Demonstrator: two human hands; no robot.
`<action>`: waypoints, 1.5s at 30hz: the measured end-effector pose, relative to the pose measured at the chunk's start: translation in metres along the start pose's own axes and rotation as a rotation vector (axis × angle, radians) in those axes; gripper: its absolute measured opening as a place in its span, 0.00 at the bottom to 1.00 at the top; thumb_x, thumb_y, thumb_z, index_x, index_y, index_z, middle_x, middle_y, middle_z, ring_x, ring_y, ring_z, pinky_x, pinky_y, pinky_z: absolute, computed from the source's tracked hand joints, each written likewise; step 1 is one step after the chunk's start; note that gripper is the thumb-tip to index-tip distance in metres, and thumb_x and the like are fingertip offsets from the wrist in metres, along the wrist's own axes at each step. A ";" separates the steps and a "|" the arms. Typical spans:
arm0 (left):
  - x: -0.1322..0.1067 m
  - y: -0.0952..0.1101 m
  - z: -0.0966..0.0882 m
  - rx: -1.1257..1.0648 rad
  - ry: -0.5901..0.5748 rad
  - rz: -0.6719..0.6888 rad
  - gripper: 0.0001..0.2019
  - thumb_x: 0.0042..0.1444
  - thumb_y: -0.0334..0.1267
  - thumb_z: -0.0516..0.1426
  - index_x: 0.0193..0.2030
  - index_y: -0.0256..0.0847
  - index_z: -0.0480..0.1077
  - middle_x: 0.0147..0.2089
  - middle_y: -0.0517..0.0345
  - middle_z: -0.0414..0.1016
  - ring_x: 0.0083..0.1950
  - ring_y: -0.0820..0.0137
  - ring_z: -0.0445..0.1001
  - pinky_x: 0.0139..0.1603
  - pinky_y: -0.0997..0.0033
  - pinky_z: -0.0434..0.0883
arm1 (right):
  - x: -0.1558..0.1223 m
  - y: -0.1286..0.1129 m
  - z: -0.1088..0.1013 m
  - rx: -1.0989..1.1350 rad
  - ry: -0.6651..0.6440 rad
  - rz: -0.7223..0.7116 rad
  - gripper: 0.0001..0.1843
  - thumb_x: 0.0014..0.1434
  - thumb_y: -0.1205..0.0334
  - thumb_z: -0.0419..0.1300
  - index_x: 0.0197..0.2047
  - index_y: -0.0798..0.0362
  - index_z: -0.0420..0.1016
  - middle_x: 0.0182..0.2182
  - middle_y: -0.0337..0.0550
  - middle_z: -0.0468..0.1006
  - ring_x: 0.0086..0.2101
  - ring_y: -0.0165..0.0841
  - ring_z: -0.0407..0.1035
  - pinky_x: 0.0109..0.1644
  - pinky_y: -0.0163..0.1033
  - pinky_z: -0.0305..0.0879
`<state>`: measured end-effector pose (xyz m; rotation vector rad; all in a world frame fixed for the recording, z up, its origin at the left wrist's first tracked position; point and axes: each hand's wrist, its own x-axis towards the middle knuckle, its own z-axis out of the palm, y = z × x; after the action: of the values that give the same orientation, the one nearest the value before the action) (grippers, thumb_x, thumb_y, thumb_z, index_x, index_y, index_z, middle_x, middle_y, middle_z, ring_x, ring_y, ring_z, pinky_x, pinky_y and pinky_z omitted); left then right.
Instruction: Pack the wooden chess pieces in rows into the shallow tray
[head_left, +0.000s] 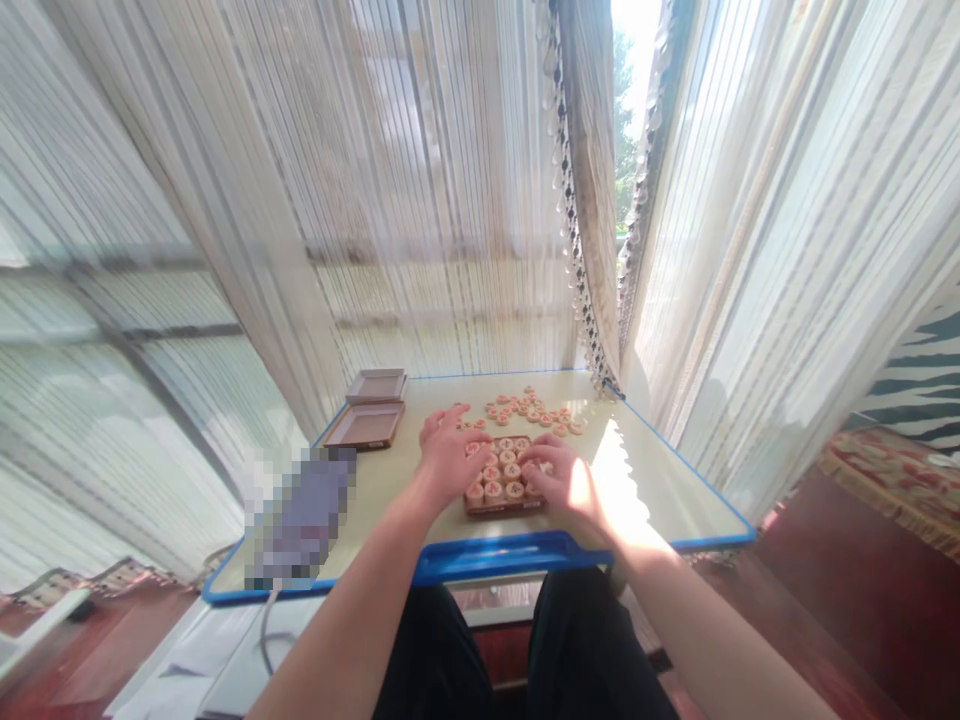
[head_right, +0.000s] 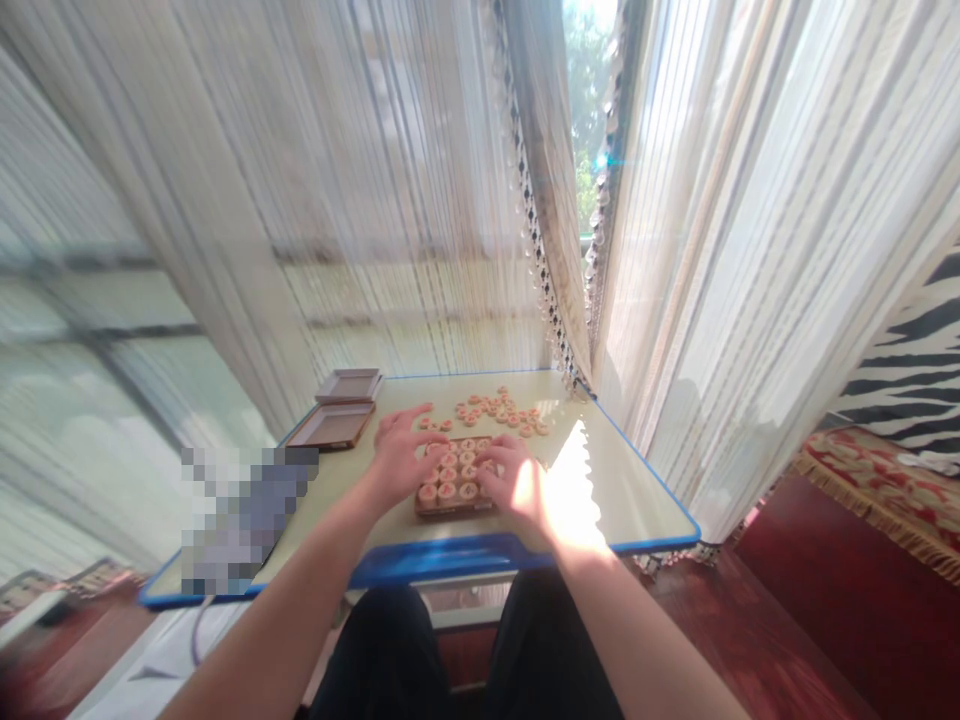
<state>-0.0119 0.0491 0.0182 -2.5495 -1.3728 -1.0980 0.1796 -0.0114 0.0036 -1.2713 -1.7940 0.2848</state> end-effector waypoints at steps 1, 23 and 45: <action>0.009 -0.003 0.002 -0.003 -0.030 0.010 0.06 0.46 0.40 0.59 0.32 0.48 0.77 0.55 0.53 0.66 0.55 0.49 0.57 0.53 0.43 0.56 | 0.010 0.005 0.000 0.015 -0.032 -0.002 0.08 0.51 0.64 0.56 0.32 0.50 0.76 0.36 0.41 0.70 0.38 0.33 0.67 0.46 0.41 0.63; 0.026 -0.001 0.001 -0.056 -0.400 0.166 0.11 0.49 0.33 0.54 0.29 0.48 0.77 0.59 0.62 0.60 0.59 0.56 0.52 0.61 0.50 0.48 | 0.046 0.032 -0.004 -0.179 -0.187 -0.303 0.12 0.49 0.69 0.55 0.34 0.50 0.77 0.34 0.42 0.66 0.37 0.33 0.62 0.42 0.40 0.60; 0.024 -0.001 0.007 -0.050 -0.350 0.253 0.12 0.47 0.31 0.53 0.27 0.48 0.77 0.56 0.64 0.65 0.57 0.58 0.55 0.61 0.52 0.49 | 0.045 0.030 -0.006 -0.246 -0.249 -0.329 0.09 0.48 0.68 0.57 0.30 0.49 0.78 0.33 0.41 0.68 0.37 0.33 0.61 0.44 0.40 0.58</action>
<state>0.0003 0.0695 0.0271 -2.9537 -1.0397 -0.6774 0.2001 0.0388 0.0117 -1.1160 -2.2726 0.0375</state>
